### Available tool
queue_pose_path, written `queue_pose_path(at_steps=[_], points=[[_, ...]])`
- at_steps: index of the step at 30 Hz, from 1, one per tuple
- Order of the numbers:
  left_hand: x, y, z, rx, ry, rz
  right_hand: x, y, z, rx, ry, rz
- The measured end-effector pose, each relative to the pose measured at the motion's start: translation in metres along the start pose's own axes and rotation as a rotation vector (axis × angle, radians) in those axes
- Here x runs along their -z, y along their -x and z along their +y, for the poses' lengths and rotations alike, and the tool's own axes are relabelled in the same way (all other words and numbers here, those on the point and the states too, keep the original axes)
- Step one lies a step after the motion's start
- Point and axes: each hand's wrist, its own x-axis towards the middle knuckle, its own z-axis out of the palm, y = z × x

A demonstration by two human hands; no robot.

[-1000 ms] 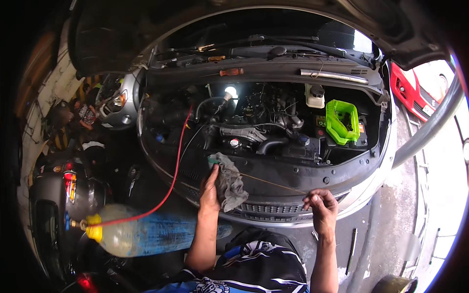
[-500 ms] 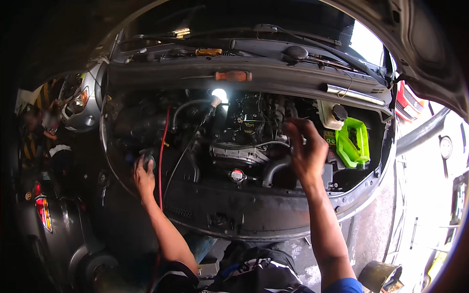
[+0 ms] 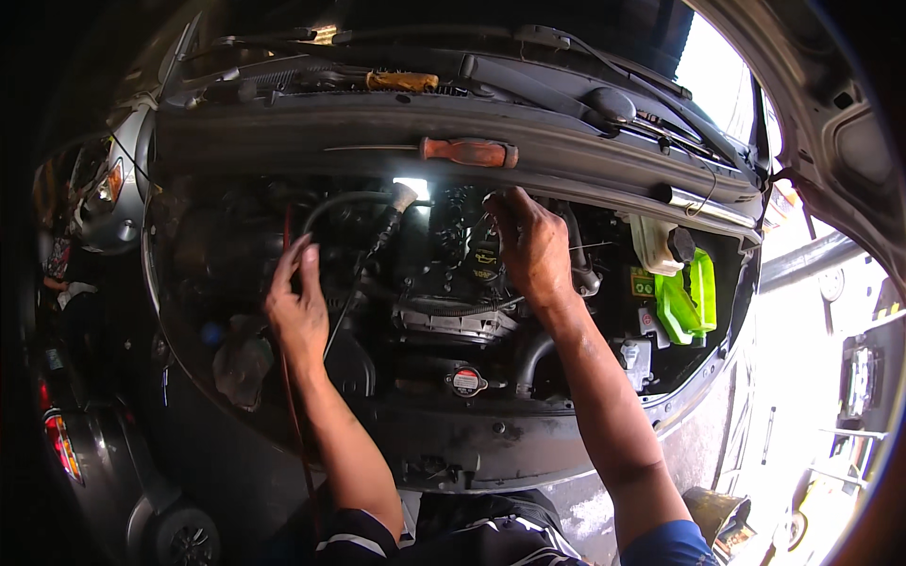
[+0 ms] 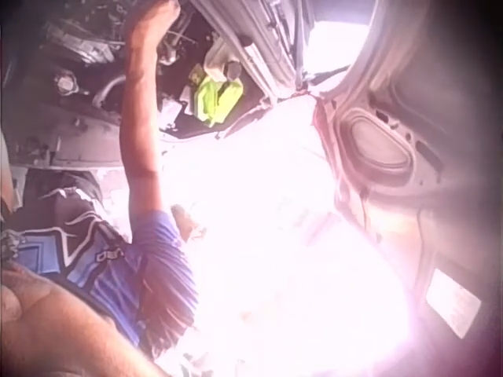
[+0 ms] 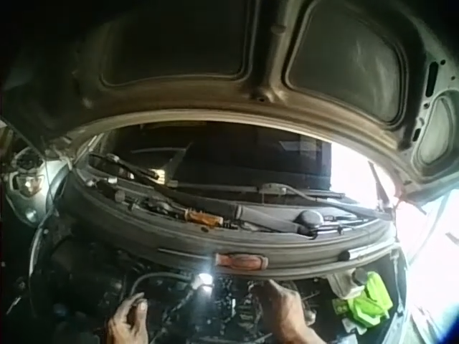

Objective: Inspecting and working on components within a vehicle's engine bay using a light and tools.

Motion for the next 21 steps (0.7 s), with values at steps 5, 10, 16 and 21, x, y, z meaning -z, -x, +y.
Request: queue_pose_path(at_steps=[5,10,16,21], points=[[-0.048,-0.041,0.002,0.001,0.178,-0.246,-0.007,-0.003,-0.008,-0.037,0.014,-0.031],[-0.096,-0.061,-0.008,-0.004,0.249,-0.339,-0.016,-0.008,-0.009,0.032,0.014,-0.062],[-0.131,-0.057,-0.032,0.018,0.379,-0.349,-0.047,-0.010,0.011,0.086,0.008,-0.217],[-0.139,-0.055,-0.043,0.122,0.258,-0.455,-0.068,-0.020,0.027,0.088,0.141,-0.187]])
